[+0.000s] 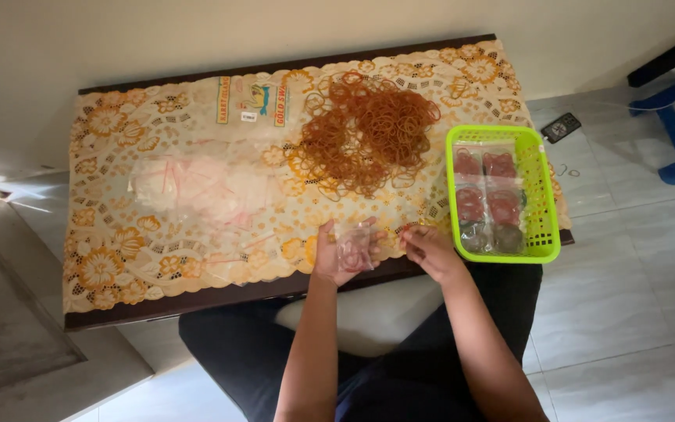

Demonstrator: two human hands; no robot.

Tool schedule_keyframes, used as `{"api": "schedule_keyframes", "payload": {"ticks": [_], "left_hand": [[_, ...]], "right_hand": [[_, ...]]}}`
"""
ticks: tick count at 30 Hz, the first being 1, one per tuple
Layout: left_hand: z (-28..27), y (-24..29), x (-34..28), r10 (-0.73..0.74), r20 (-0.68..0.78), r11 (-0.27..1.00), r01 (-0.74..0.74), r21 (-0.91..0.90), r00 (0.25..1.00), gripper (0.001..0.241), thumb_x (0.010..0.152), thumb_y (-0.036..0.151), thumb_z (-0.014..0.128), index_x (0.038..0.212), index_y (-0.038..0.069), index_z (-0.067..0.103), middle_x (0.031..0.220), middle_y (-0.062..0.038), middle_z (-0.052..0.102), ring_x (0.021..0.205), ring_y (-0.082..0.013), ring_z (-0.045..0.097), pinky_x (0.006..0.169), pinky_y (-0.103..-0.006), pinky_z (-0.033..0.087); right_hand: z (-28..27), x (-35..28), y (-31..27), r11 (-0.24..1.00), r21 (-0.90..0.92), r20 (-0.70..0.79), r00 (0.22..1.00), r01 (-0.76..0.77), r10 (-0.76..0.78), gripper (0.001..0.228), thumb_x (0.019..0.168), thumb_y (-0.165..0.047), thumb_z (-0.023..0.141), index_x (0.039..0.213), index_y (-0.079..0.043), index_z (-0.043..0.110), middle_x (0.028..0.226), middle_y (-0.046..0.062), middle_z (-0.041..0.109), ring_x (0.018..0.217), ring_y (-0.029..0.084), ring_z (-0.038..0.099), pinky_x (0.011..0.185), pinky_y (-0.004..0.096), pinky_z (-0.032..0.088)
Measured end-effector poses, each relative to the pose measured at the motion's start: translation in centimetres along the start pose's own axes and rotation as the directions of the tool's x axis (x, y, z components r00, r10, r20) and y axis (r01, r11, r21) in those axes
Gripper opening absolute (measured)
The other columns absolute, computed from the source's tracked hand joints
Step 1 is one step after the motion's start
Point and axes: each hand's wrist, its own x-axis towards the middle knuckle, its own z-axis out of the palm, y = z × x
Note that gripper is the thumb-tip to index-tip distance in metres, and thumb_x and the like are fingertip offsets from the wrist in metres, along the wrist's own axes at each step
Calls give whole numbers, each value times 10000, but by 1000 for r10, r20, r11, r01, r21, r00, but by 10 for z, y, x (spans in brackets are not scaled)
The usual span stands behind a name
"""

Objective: Packaging rubber bands into small plastic bags

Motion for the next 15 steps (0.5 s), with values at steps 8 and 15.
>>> {"api": "schedule_keyframes", "payload": {"ticks": [8, 15], "left_hand": [[-12, 0, 7, 6, -27, 1000, -6, 0, 1000, 864, 853, 653, 536, 1495, 75, 498, 1263, -235, 683, 1000, -436, 711, 801, -624, 606], [-43, -7, 18, 2, -97, 996, 7, 84, 995, 788, 940, 667, 511, 1443, 63, 570, 1203, -206, 724, 983, -403, 723, 782, -587, 628]], "right_hand": [[14, 15, -2, 988, -108, -140, 982, 109, -124, 31, 975, -36, 705, 969, -14, 684, 670, 44, 539, 475, 78, 387, 444, 206, 293], [75, 6, -43, 866, -447, -136, 939, 226, -315, 175, 840, -41, 850, 982, 28, 773, 987, 104, 699, 764, 109, 569, 692, 254, 500]]}}
